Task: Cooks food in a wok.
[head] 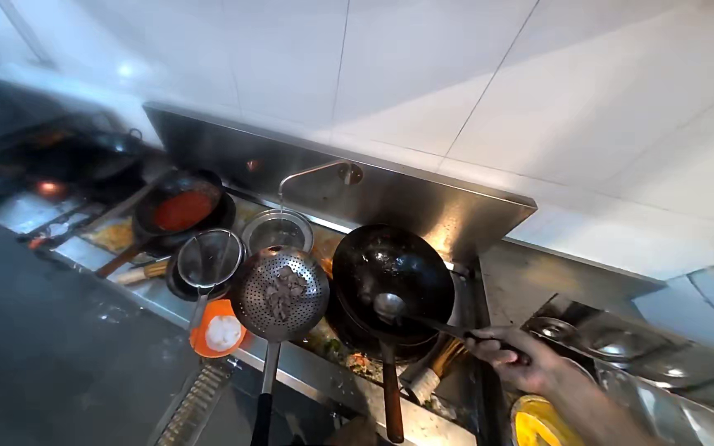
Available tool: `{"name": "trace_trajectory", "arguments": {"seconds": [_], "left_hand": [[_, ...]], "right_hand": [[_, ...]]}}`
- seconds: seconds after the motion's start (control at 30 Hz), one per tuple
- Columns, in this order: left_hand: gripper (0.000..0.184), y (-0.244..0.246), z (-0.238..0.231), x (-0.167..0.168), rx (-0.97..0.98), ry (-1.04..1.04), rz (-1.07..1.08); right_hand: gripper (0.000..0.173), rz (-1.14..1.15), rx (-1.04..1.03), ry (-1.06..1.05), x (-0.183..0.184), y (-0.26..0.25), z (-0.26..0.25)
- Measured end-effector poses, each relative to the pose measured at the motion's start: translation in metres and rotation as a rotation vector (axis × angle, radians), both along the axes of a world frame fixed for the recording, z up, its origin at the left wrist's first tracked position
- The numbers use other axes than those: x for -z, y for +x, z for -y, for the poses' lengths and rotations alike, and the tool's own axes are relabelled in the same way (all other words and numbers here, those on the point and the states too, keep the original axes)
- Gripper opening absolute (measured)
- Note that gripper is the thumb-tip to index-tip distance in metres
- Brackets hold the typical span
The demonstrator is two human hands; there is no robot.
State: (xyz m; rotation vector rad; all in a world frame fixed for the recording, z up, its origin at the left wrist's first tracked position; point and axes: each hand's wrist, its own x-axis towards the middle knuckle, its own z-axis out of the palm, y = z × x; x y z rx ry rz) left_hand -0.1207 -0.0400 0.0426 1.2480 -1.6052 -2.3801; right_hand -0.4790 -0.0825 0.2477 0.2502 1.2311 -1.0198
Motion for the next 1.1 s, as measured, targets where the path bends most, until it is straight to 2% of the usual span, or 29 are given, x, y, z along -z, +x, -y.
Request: {"name": "trace_trajectory", "arguments": {"seconds": [0.03,0.07,0.1,0.13,0.17,0.2,0.23,0.27,0.3,0.33,0.37,0.4,0.43,0.47,0.5,0.53,0.57,0.6,0.63,0.67,0.7,0.73,0.77,0.8,0.83,0.87,0.93,1.0,1.1], "left_hand": [[0.075,-0.033,0.007,-0.012,-0.076,0.13,-0.008],[0.081,-0.063,0.013,-0.014,-0.196,0.277,-0.015],[0.081,-0.088,0.018,-0.016,-0.318,0.416,-0.021],[0.074,-0.103,0.022,-0.019,-0.4,0.513,-0.033],[0.06,-0.111,0.025,-0.023,-0.438,0.536,-0.026],[0.039,-0.117,0.026,-0.027,-0.449,0.501,0.003],[0.025,-0.12,0.027,-0.034,-0.447,0.45,0.035],[0.019,-0.121,0.027,-0.048,-0.447,0.397,0.064],[0.016,-0.119,0.027,-0.07,-0.433,0.354,0.098],[0.015,-0.118,0.025,-0.08,-0.418,0.342,0.119],[0.015,-0.119,0.02,-0.074,-0.421,0.352,0.122],[0.017,-0.12,0.014,-0.066,-0.425,0.363,0.12],[0.018,-0.12,0.012,-0.059,-0.43,0.368,0.11],[0.019,-0.119,0.015,-0.056,-0.427,0.361,0.099],[0.02,-0.118,0.02,-0.056,-0.42,0.351,0.093],[0.019,-0.118,0.02,-0.057,-0.421,0.349,0.094],[0.016,-0.118,0.019,-0.057,-0.422,0.352,0.097],[0.015,-0.119,0.02,-0.057,-0.42,0.349,0.1],[0.014,-0.118,0.022,-0.058,-0.417,0.347,0.104],[0.013,-0.118,0.023,-0.06,-0.422,0.359,0.097],[0.011,-0.117,0.02,-0.062,-0.439,0.386,0.076],[0.009,-0.116,0.015,-0.065,-0.464,0.428,0.038],[0.006,-0.114,0.013,-0.07,-0.49,0.471,-0.007],[0.003,-0.111,0.015,-0.075,-0.504,0.502,-0.052],[0.002,-0.107,0.02,-0.077,-0.506,0.524,-0.103],[0.007,-0.104,0.025,-0.081,-0.51,0.554,-0.173],[0.01,-0.096,0.031,-0.09,-0.501,0.618,-0.339],[0.014,-0.087,0.042,-0.1,-0.457,0.694,-0.51],[0.022,-0.072,0.053,-0.108,-0.422,0.925,-0.768]], "right_hand": [[0.015,-0.083,-0.007,-0.06,0.026,0.013,-0.005],[0.013,-0.339,-0.098,-0.106,0.054,0.032,-0.014],[0.026,-0.7,-0.258,-0.133,0.082,0.054,-0.028],[0.05,-1.01,-0.448,-0.121,0.104,0.074,-0.044],[0.071,-1.169,-0.615,-0.08,0.109,0.096,-0.056],[0.079,-1.196,-0.691,-0.06,0.1,0.117,-0.064],[0.073,-1.146,-0.654,-0.076,0.084,0.13,-0.065],[0.05,-0.983,-0.506,-0.123,0.066,0.134,-0.057],[0.025,-0.717,-0.312,-0.16,0.048,0.127,-0.04],[0.01,-0.418,-0.14,-0.174,0.043,0.109,-0.023],[0.012,-0.25,-0.036,-0.175,0.052,0.091,-0.011],[0.012,-0.328,-0.047,-0.186,0.07,0.079,-0.01],[0.027,-0.633,-0.183,-0.195,0.089,0.076,-0.016],[0.049,-1.012,-0.386,-0.165,0.104,0.079,-0.027],[0.067,-1.276,-0.572,-0.089,0.108,0.088,-0.042],[0.078,-1.352,-0.676,-0.014,0.104,0.104,-0.06],[0.078,-1.33,-0.677,0.012,0.096,0.118,-0.072],[0.066,-1.232,-0.569,-0.028,0.086,0.128,-0.074],[0.04,-1.02,-0.376,-0.114,0.079,0.131,-0.063],[0.019,-0.707,-0.19,-0.171,0.075,0.125,-0.043],[0.009,-0.468,-0.069,-0.195,0.077,0.113,-0.025],[0.013,-0.458,-0.076,-0.204,0.084,0.1,-0.015],[0.028,-0.686,-0.231,-0.198,0.089,0.089,-0.013],[0.045,-1.026,-0.457,-0.147,0.089,0.083,-0.017],[0.056,-1.303,-0.654,-0.065,0.083,0.079,-0.024],[0.061,-1.466,-0.742,-0.013,0.072,0.08,-0.034],[0.065,-1.632,-0.759,0.033,0.045,0.084,-0.057],[0.067,-1.681,-0.729,0.016,0.013,0.088,-0.066],[0.068,-1.714,-0.704,-0.099,-0.027,0.102,-0.063]]}}
